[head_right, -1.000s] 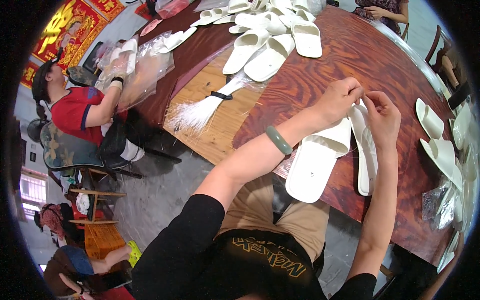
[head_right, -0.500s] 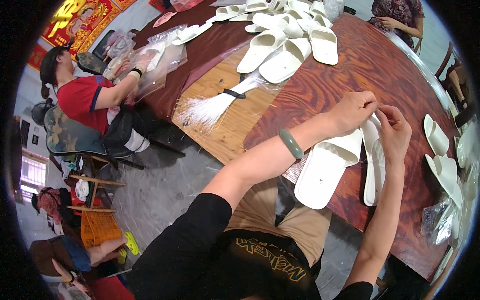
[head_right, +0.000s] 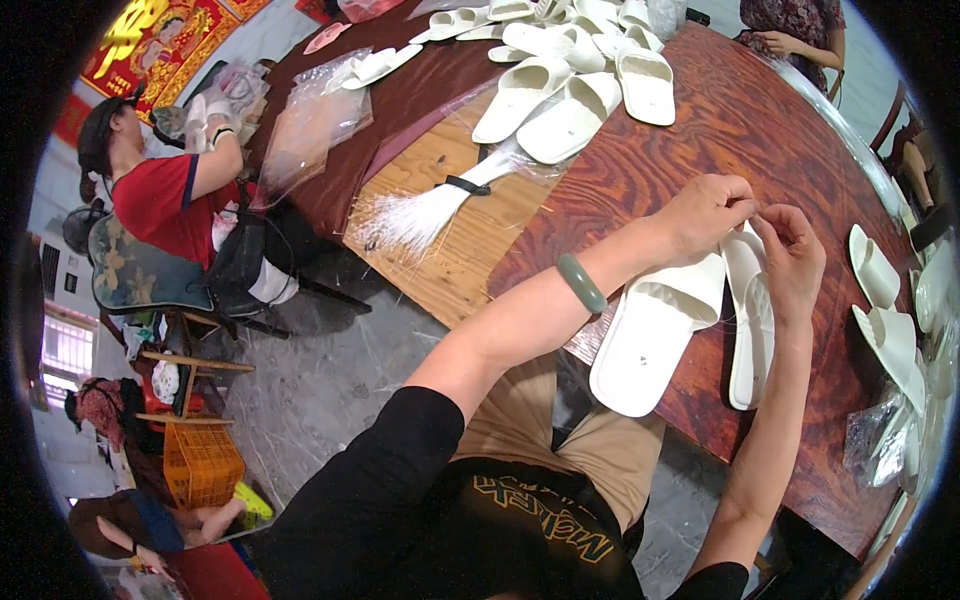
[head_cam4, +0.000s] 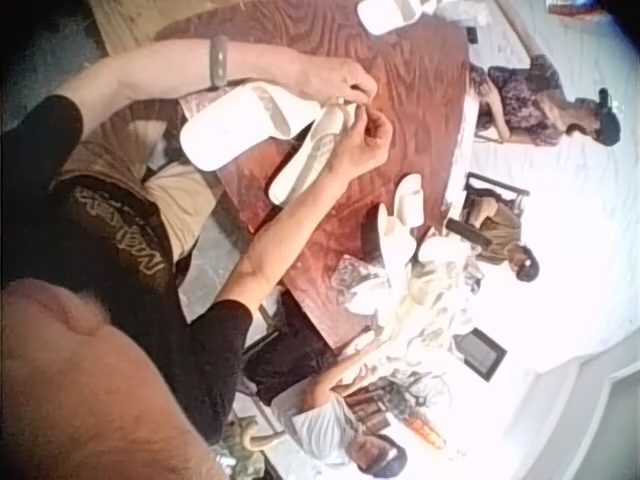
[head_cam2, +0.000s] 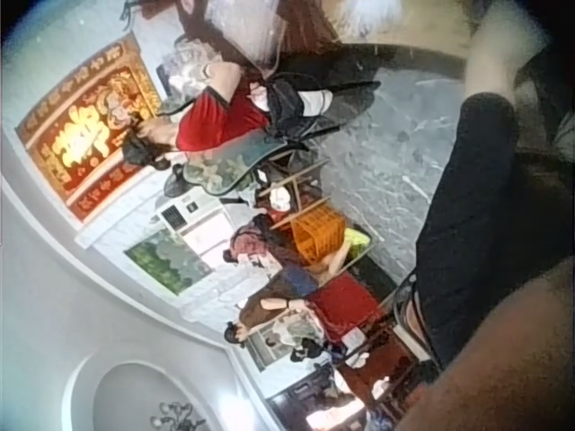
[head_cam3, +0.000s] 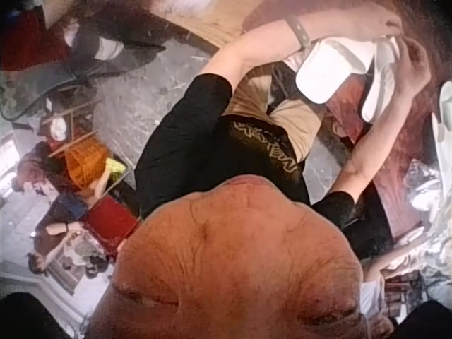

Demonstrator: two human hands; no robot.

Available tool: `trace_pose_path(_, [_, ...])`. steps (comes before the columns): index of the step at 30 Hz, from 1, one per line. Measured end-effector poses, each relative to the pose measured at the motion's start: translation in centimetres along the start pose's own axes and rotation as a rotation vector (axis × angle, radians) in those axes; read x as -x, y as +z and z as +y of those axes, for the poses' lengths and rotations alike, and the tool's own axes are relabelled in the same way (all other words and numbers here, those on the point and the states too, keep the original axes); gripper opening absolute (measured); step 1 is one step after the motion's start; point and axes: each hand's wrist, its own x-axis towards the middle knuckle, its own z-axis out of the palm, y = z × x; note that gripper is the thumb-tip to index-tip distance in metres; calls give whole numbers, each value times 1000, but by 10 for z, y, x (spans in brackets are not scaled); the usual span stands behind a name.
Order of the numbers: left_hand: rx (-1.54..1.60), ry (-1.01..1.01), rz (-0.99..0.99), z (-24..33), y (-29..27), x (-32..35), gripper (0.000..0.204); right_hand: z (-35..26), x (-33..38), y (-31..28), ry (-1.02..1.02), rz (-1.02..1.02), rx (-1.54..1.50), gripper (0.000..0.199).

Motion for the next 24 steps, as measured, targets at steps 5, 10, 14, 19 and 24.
trace_pose_path(5, [-11, -40, -39, 3, -4, -1, 18, 3, -1, 0, 8, -26, -54, 7])
trace_pose_path(10, [-13, 1, -32, -1, -4, -2, 18, 1, -1, 0, 0, -29, -36, 7])
trace_pose_path(14, [-9, -34, -53, -1, -5, -2, 18, 0, 0, 1, 44, -22, -42, 7])
trace_pose_path(19, [-24, -33, -33, 1, -7, 0, 19, 3, -2, 3, 3, -23, -18, 8])
trace_pose_path(24, [-109, 39, -44, 2, -1, -4, 19, 6, -3, -4, -42, -15, 27, 10])
